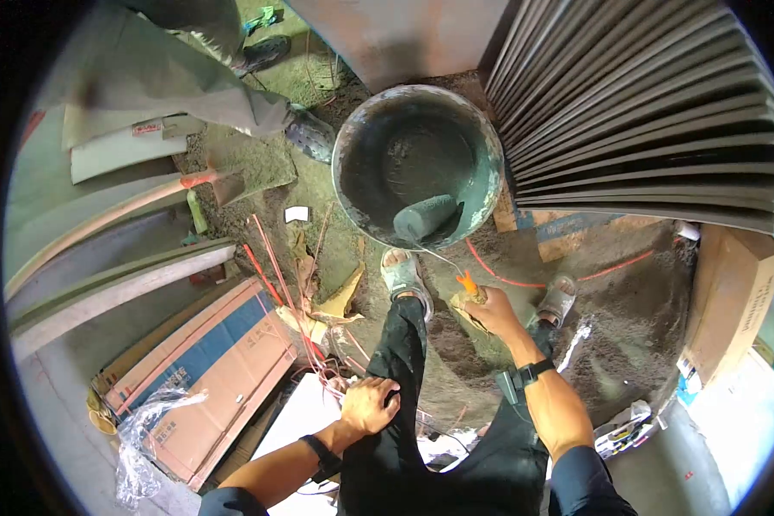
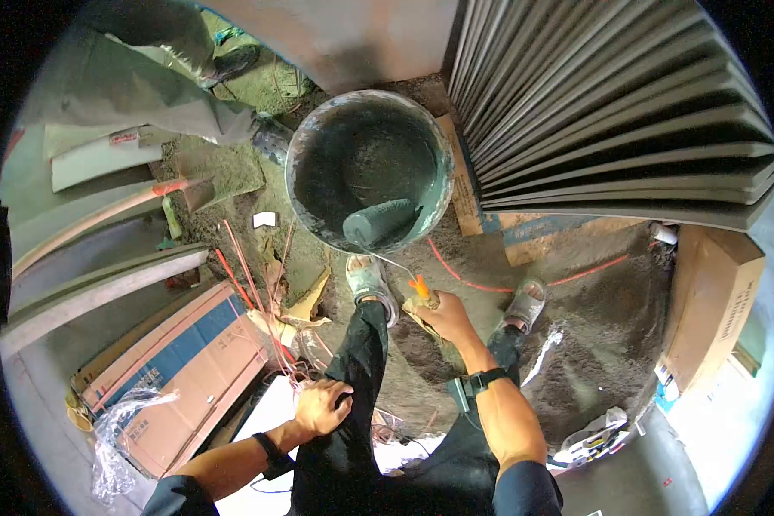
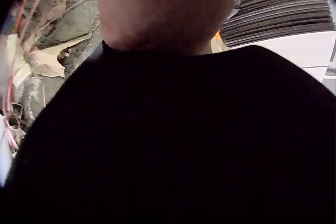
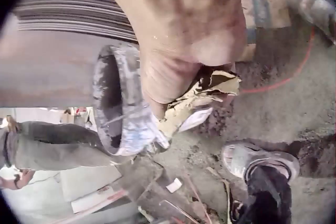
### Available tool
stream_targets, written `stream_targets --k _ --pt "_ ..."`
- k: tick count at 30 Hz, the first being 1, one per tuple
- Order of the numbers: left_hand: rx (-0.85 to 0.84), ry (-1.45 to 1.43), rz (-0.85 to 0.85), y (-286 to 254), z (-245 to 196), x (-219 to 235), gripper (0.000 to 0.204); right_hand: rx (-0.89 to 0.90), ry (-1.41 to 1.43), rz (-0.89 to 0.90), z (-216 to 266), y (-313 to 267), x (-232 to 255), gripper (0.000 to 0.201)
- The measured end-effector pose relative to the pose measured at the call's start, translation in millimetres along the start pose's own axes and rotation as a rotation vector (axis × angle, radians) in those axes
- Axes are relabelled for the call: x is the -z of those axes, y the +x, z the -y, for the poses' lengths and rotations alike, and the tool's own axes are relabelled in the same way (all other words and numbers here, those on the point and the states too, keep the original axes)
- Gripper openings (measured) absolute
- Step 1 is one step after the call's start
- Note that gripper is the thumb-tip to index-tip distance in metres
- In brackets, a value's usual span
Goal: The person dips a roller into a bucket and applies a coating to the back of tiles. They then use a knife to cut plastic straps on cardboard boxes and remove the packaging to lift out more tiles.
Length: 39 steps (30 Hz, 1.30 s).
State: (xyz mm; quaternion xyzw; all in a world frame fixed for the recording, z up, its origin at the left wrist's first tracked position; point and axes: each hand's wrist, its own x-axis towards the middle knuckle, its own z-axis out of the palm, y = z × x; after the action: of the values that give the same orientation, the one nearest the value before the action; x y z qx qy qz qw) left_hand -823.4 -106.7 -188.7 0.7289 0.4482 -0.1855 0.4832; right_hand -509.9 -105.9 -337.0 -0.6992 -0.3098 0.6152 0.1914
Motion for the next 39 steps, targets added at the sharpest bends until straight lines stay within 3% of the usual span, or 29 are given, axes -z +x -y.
stream_targets --k 2,5,8,9,10,11,12,13,14,16,17,20,23,25,31,35,39 --pt "0.015 -0.054 0.009 -19 -1 1 0.027 -0.017 -0.114 -0.03 49 -36 6 0.039" --pt "-0.008 -0.101 -0.019 -7 -6 -3 0.028 0.063 -0.27 -0.084 102 -49 40 0.051" --pt "0.037 -0.103 -0.023 -13 -7 -6 0.03 0.019 -0.503 0.013 169 -40 67 0.049" --pt "0.047 -0.099 -0.016 -14 -7 -5 0.03 0.184 -0.642 -0.046 171 -26 65 0.042" --pt "0.057 -0.095 -0.004 -16 -6 -5 0.03 0.21 -0.654 -0.007 179 -9 66 0.037" --pt "0.061 -0.114 -0.008 -17 -7 -6 0.03 0.167 -0.692 0.081 183 33 59 0.037" --pt "0.062 -0.121 -0.01 -19 -9 -3 0.03 -0.046 -0.798 0.203 202 51 53 0.038" --pt "0.076 -0.128 -0.012 -21 -12 1 0.03 -0.171 -0.678 0.151 221 60 44 0.037" --pt "0.091 -0.133 -0.013 -21 -10 3 0.03 -0.052 -0.876 0.199 213 85 40 0.034" --pt "0.095 -0.161 0.005 -24 -1 4 0.03 -0.173 -0.954 0.131 220 114 19 0.032" --pt "0.097 -0.176 -0.002 -24 2 6 0.03 -0.301 -0.966 0.201 224 127 16 0.031" --pt "0.067 -0.227 -0.045 -27 21 5 0.029 -0.391 -1.167 0.109 202 163 -5 0.029" --pt "0.039 -0.295 -0.074 -14 32 21 0.026 -0.331 -1.283 0.095 168 212 -16 0.028" --pt "0.027 -0.329 -0.116 -13 42 23 0.025 -0.276 -1.262 0.07 174 229 -34 0.028" --pt "0.034 -0.357 -0.082 -4 44 40 0.026 -0.116 -1.105 -0.063 192 189 -28 0.028" --pt "0.042 -0.301 -0.043 0 40 41 0.027 -0.054 -1.132 -0.02 216 166 -27 0.029" --pt "0.045 -0.265 -0.041 -1 38 46 0.027 -0.037 -1.11 -0.042 191 200 -40 0.028"
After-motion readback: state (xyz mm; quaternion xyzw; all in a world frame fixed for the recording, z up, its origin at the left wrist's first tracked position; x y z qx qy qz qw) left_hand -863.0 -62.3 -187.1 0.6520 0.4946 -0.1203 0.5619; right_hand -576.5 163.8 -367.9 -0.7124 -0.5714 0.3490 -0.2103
